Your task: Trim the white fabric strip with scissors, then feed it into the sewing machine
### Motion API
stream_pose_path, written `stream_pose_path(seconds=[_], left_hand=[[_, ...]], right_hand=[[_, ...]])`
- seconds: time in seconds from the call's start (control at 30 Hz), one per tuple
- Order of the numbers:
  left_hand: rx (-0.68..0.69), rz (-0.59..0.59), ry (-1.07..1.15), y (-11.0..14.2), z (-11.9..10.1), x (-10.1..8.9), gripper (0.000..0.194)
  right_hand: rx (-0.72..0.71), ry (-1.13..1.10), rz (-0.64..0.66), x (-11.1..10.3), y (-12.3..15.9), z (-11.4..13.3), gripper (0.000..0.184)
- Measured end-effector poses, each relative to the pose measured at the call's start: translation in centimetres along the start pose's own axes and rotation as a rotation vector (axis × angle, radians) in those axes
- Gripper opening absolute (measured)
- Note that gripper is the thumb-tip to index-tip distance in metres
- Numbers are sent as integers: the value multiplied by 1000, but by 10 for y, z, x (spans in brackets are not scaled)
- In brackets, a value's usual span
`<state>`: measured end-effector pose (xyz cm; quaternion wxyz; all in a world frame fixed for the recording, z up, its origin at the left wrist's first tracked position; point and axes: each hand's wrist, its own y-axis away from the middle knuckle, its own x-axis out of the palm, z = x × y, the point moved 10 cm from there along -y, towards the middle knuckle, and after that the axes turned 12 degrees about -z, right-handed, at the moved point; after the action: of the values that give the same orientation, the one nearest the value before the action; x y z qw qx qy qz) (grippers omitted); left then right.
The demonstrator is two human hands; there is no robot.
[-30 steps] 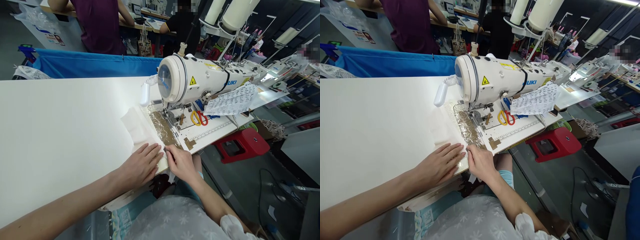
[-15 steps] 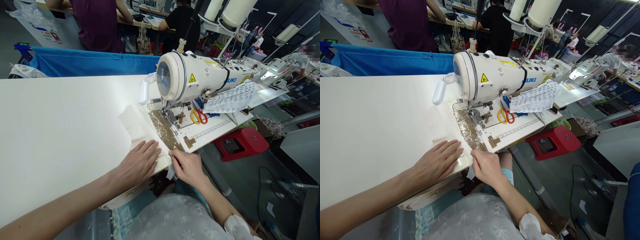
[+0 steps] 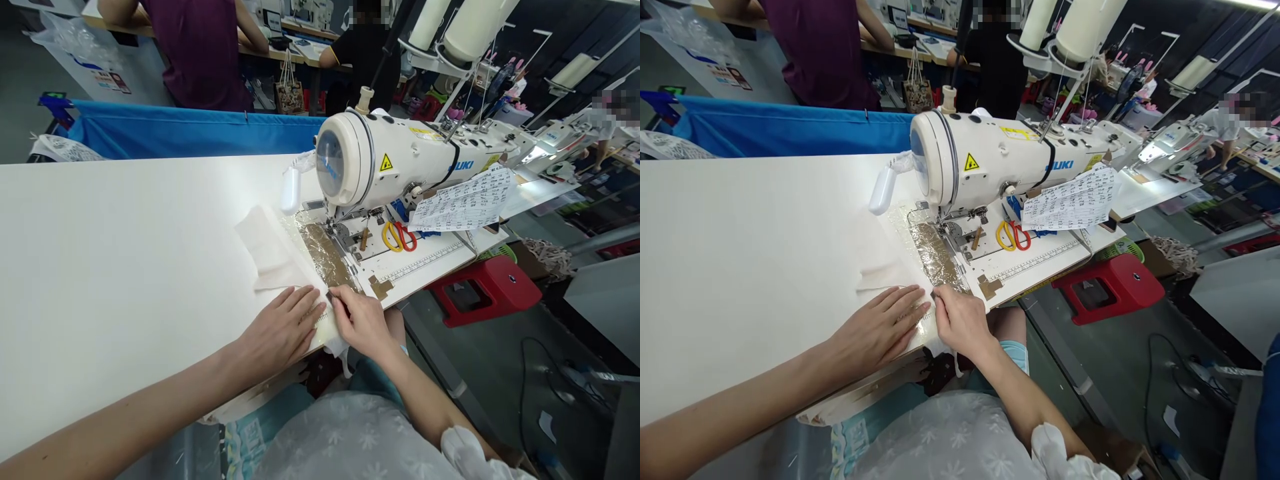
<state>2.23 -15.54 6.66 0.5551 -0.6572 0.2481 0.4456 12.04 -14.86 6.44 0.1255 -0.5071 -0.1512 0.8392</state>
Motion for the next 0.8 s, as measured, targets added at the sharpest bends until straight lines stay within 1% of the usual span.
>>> stream_pose_path(seconds=[0.17,0.33,0.43,0.5,0.57,0.63,0.73,0.8], left_hand=[[5,-10,-9,0,0,0,37],[7,-10,-23,2,-1,4,38],[16,-26,-28,3,-2,3,39],[19,-29,-30,3,-2,3,39],[17,-21,-31,3,-2,3,40],[16,-8,-30,3,-2,5,40],[16,-1,-29,3,-3,6,41],[18,-4,-31,4,-3,7,42]], right_hand=[[-1,26,36,7,-5,-1,19],[-22,90,66,9,-8,4,18],[-50,125,131,9,-12,6,17],[-29,90,170,7,-15,2,15],[29,21,161,3,-17,-5,15],[75,-44,124,0,-17,-11,16],[76,-84,96,4,-12,-10,18],[60,-67,75,7,-11,-8,20]])
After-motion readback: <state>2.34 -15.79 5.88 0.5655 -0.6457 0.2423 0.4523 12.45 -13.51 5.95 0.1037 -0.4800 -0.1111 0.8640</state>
